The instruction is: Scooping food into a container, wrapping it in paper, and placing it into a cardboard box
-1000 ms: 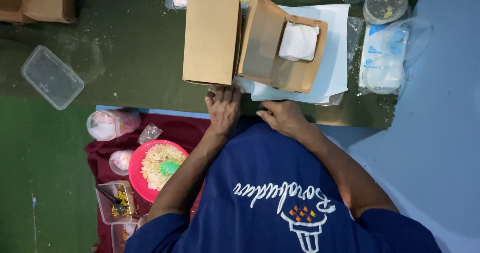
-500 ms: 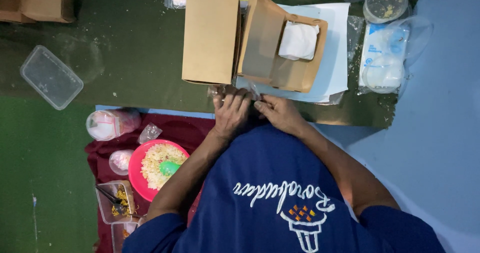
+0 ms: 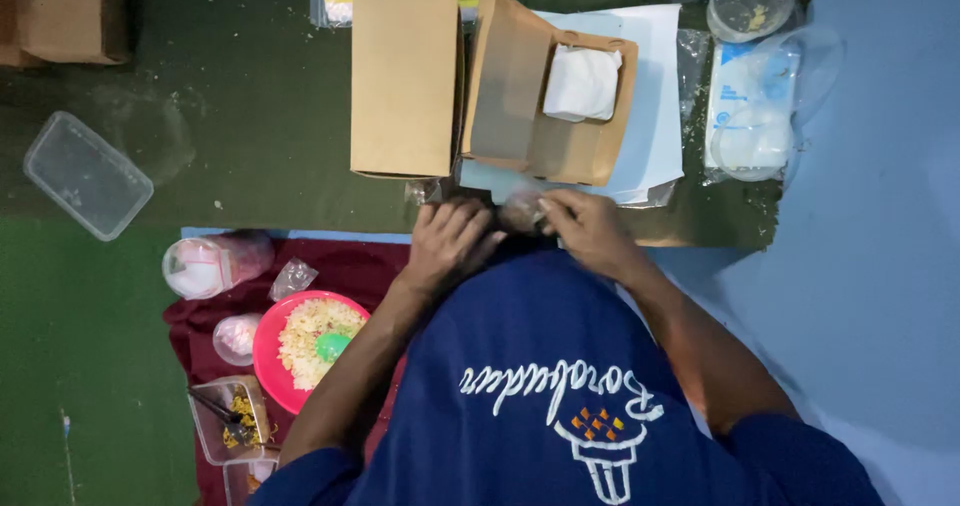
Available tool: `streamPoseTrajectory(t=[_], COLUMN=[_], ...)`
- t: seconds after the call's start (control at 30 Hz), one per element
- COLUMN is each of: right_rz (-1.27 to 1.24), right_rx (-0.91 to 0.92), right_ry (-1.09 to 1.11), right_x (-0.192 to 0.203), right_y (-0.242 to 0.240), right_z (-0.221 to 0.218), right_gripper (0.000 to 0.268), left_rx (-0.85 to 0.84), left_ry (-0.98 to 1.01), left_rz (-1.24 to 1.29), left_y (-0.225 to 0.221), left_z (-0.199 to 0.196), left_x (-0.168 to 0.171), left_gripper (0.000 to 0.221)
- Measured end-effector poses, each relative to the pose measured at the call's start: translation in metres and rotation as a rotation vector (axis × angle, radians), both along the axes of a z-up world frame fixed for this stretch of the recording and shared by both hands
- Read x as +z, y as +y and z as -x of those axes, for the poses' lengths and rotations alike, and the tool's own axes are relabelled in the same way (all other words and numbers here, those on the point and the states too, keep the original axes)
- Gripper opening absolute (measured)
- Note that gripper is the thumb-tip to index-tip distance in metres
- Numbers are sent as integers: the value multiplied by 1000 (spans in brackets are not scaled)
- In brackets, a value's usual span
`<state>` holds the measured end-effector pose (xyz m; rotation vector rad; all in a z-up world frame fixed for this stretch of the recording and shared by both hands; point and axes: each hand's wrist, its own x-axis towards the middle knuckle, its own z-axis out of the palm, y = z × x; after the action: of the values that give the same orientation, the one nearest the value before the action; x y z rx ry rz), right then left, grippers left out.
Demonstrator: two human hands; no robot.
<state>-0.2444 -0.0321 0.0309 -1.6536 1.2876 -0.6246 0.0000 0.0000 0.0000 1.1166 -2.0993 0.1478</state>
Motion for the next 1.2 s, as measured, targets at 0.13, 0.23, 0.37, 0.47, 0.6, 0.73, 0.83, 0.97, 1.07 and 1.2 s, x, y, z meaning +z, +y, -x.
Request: streamPoseTrajectory(t=[0.13,0.23,0.37,0.47,0.6,0.73,0.83,0.97,1.07,1.2], right_rz=[146,277,213,118,178,303,129,334,469,558], right_rx=[-196,-200,-222,-126,-63,-113,-116,-138,-152,-120], right_ry=[-21,77,45,55,598,772,782,745,559,513], right_x=[52,19,31,31,11,8,3,-12,-5,-10], right_y=[-10,-42,-61,-74,-83,-83,-85,-69,-60,-54], right_z=[23,61,55,53,60,54,49,49,41,44], right_gripper=[15,12,10,14,21,32,36,26,22,24], left_rx=[79,185,300,426,577,719,727,755,768,755], left_ry=[-26,-71,-45,-28,135,361,485,630,747,477], left_rz=[-52,-50,-136,-139,-270,-424,-545,-691,-814,-1034], left_y=[11,15,15,9,5,0,-6,-17,-25,-26], left_z=[-22,-41,-64,-73,-81,-80,-74,-67,-71,-72], left_x=[-13,-32,-56,-54,-55,-60,-28,-8,-10,-20], left_gripper=[21,17,15,17,22,27,19,20,21,33])
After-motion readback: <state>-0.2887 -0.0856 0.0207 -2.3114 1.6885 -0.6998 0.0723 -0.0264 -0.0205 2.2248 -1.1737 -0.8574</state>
